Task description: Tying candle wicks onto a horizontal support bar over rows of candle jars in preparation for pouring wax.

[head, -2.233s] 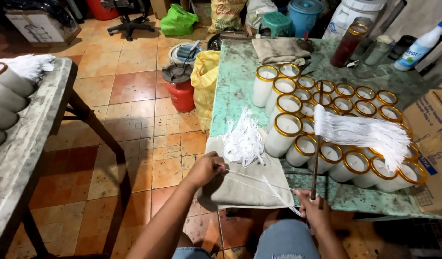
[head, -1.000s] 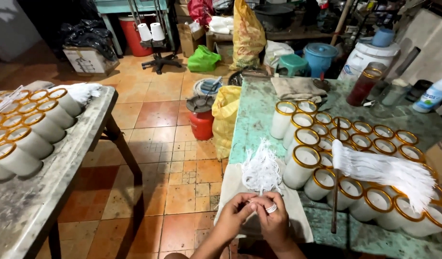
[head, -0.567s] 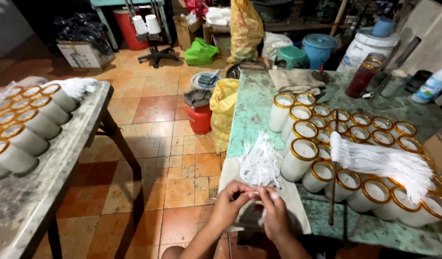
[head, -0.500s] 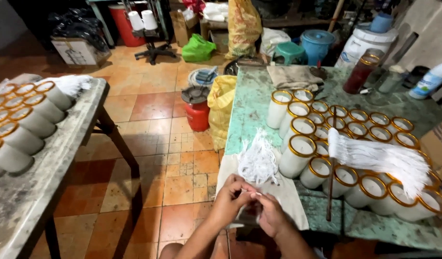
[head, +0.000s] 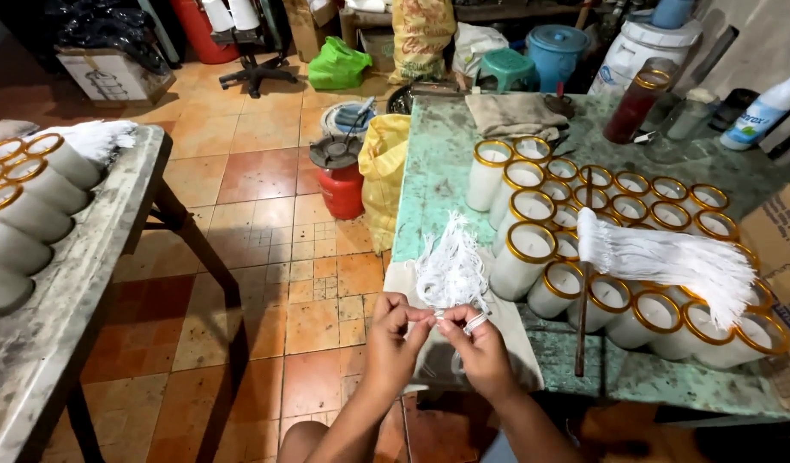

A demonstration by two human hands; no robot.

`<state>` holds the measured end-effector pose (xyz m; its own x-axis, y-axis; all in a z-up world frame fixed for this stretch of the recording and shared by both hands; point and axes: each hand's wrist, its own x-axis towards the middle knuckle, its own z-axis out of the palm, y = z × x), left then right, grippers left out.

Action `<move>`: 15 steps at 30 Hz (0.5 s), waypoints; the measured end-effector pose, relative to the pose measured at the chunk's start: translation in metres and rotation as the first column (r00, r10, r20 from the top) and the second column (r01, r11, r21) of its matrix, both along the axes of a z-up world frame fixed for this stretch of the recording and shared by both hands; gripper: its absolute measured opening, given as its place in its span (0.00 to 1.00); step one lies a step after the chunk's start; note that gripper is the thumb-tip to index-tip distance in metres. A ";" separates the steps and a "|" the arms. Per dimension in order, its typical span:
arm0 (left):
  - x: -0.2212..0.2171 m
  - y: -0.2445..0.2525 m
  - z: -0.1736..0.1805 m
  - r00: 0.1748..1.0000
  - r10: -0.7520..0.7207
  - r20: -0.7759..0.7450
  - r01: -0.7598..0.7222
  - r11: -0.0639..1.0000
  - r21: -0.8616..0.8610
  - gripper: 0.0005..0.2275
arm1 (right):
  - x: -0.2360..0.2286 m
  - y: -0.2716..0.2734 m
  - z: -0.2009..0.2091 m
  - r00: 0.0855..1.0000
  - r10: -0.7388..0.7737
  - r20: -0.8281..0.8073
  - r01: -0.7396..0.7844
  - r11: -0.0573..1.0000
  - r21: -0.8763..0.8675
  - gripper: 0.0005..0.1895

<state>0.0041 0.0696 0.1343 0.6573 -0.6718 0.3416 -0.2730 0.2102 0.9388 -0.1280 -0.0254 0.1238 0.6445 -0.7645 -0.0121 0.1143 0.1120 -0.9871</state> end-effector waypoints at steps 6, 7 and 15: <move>-0.002 0.008 0.015 0.955 -0.154 0.252 0.110 0.977 0.181 0.04 | 0.001 -0.002 0.013 0.995 -0.104 -0.001 0.068 0.658 -0.750 0.06; -0.002 0.005 0.008 0.975 -0.216 -0.055 0.220 0.971 0.089 0.02 | 0.001 0.000 0.012 0.995 -0.090 0.029 0.088 0.758 -0.646 0.05; -0.001 0.000 0.001 0.940 -0.231 -0.250 0.218 0.973 -0.079 0.01 | -0.001 0.007 0.021 0.986 -0.071 0.154 0.137 0.867 -0.479 0.04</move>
<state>0.0030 0.0697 0.1348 0.5606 -0.7988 0.2182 0.0346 0.2858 0.9577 -0.1287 -0.0184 0.1445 0.5316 -0.7143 0.4552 0.2262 -0.3982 -0.8890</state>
